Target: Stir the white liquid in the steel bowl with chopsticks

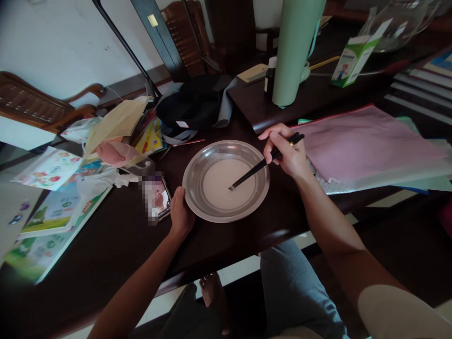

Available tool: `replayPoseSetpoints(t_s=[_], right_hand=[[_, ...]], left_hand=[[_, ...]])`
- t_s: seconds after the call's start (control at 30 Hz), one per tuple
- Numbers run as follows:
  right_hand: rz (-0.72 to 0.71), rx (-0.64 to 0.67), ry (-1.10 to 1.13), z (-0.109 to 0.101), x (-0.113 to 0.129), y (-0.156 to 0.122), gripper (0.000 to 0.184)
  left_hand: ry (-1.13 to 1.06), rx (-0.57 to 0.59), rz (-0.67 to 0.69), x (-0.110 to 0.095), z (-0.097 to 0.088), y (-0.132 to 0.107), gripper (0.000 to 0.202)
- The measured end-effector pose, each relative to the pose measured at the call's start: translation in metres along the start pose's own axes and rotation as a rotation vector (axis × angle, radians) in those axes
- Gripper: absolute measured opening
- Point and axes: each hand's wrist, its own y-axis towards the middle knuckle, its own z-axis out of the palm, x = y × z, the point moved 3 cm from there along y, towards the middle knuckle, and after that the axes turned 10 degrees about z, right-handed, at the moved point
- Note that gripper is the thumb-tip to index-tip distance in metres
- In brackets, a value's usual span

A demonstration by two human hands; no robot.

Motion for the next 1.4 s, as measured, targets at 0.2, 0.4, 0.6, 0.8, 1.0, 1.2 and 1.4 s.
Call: replayPoseSetpoints(t_s=[0.2,0.4,0.6,0.8,1.0,1.2,1.4], right_hand=[[0.045,0.071,-0.025,0.004,-0.004,0.0,0.038],[-0.049,-0.027,0.046,-0.001,-0.001,0.001,0.037],[0.028,-0.005,-0.039,0.002,-0.003,0.001,0.041],[-0.002,0.008,0.011,0.0,-0.002,0.002,0.038],[0.023,-0.01,-0.055,0.002,-0.002,0.001,0.039],[-0.005,0.031,0.019,0.0,-0.002,0.002,0.035],[-0.005,-0.031,-0.059,0.0,-0.002,0.001,0.038]], left_hand=[[-0.006,-0.006,-0.013,0.0,0.001,0.0,0.053],[-0.011,0.009,0.011,0.002,-0.001,0.0,0.052],[-0.01,0.007,-0.006,0.0,0.001,0.0,0.054],[-0.011,0.001,-0.018,0.002,0.0,0.0,0.053],[0.002,-0.002,-0.01,0.002,-0.001,0.001,0.054],[0.012,0.011,0.006,0.0,-0.001,0.0,0.053],[-0.006,-0.014,-0.042,0.001,-0.001,0.0,0.053]])
